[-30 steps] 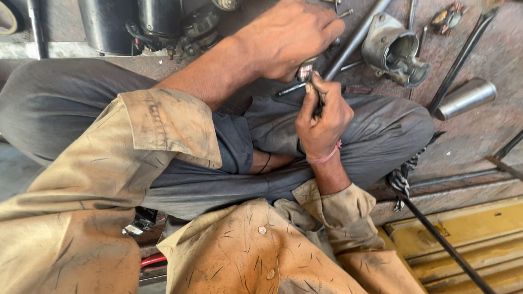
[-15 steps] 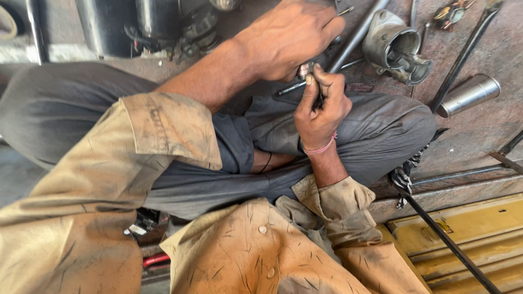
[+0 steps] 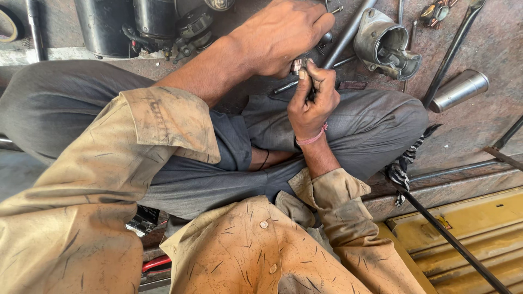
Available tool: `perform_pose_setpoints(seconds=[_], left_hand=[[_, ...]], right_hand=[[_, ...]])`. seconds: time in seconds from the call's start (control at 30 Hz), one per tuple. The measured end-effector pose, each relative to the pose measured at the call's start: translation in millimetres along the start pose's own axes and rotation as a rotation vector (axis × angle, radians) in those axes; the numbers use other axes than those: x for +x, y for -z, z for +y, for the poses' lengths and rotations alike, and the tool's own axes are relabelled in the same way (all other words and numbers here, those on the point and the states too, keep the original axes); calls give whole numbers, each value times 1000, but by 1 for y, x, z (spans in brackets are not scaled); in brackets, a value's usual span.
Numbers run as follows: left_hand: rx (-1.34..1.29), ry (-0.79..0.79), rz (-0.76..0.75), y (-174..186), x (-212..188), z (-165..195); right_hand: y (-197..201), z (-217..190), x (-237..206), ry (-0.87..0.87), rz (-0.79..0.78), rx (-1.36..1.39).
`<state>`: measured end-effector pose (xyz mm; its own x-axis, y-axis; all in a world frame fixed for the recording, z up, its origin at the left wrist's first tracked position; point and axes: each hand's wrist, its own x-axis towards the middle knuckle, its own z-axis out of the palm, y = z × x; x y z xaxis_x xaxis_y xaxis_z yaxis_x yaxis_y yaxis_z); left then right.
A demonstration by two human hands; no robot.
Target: The person sits cross-legged on the ground repairing a starter motor. They hold the armature assembly, use a screwdriver to work on the commutator and brush area, and handle small metal components and parts laid out on the ground around them.
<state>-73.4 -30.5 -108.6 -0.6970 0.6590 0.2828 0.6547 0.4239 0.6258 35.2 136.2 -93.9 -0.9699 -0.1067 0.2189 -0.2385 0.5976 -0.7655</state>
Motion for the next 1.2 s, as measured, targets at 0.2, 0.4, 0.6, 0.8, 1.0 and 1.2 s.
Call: perform_pose_setpoints(seconds=[0.2,0.4,0.6,0.8,1.0,1.2], left_hand=[[-23,-14,6,2,-2,1],[-3,-28,12,5,-5,-1],[37,-22,14,2,-5,-1],[48,14,-31,2,-4,-1],[67,15,-17,-1,-4,-2],[11,-2,24,-3,-2,-4]], right_hand=[[3,-10,1,-71,-17,-21],[26,-41,17,19,-130,-192],[36,-63,35,-72,-278,-341],[27,-56,30,-105,-228,-274],[3,-25,11,-43,-39,-31],[-13,-10,0,-24,84,-1]])
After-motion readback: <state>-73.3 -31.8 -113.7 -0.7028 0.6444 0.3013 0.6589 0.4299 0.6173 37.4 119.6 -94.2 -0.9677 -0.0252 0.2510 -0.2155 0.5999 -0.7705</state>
